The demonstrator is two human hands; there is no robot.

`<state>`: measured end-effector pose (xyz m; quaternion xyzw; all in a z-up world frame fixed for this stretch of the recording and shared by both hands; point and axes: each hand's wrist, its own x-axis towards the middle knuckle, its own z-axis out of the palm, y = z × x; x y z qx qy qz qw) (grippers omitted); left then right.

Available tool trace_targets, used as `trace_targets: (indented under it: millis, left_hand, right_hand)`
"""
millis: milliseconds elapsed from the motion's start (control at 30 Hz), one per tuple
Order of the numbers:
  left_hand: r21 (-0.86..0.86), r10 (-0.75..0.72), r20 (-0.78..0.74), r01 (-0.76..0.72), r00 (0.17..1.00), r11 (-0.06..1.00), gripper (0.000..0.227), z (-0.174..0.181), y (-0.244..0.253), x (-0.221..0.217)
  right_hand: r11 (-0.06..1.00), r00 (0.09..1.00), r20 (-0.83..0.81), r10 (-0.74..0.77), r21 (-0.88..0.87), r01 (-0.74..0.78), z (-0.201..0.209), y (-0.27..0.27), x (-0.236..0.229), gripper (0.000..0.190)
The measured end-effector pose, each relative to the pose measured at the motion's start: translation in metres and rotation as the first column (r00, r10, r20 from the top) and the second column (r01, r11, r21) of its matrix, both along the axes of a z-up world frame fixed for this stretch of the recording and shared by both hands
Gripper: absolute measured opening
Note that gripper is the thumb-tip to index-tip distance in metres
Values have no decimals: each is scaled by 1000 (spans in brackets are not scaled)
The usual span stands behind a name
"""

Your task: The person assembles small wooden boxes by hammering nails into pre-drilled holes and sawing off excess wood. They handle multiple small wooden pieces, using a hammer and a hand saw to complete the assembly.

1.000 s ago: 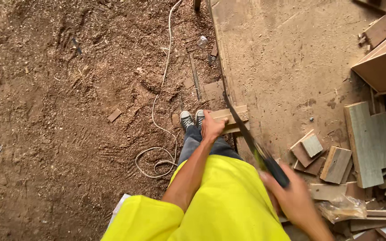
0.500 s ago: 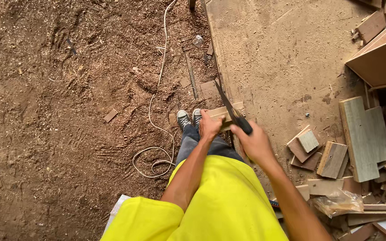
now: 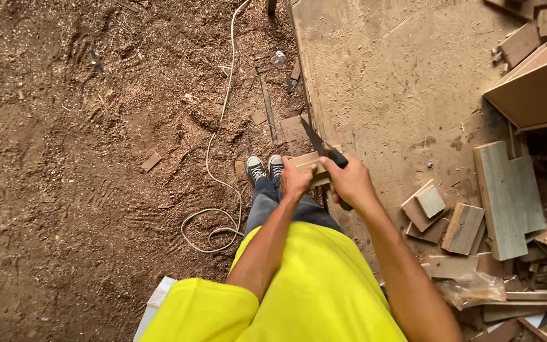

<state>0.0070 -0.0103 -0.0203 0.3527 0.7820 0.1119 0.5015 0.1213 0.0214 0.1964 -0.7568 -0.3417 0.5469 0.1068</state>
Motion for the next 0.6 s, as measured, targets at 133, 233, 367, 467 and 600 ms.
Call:
trace_targets:
  millis: [133,233,367,467,600]
  left_hand:
    - [-18,-6,-1,6,1000,1000,76,7,0,-8]
    - [6,-12,8,12,1000,1000,75,11,0,-3]
    - [-30,-8,49,10,999,999,73,5,-4,0]
    - [87,25,13,-26,1000,996,73,-6,-12,0]
    - [90,20,19,-22,1000,996,74,-16,-4,4]
  right_hand:
    - [989,988,68,140,29,-142,62,-24,9,39]
    - [965,991,99,91,-254,-63,128,-73,60,39]
    - [960,989,57,135,-255,-116,140,-72,85,34]
    - [938,966,52,255,-258,-233,143,-29,72,41]
    - [869,892,151,425,-345,-356,168,9,27,51]
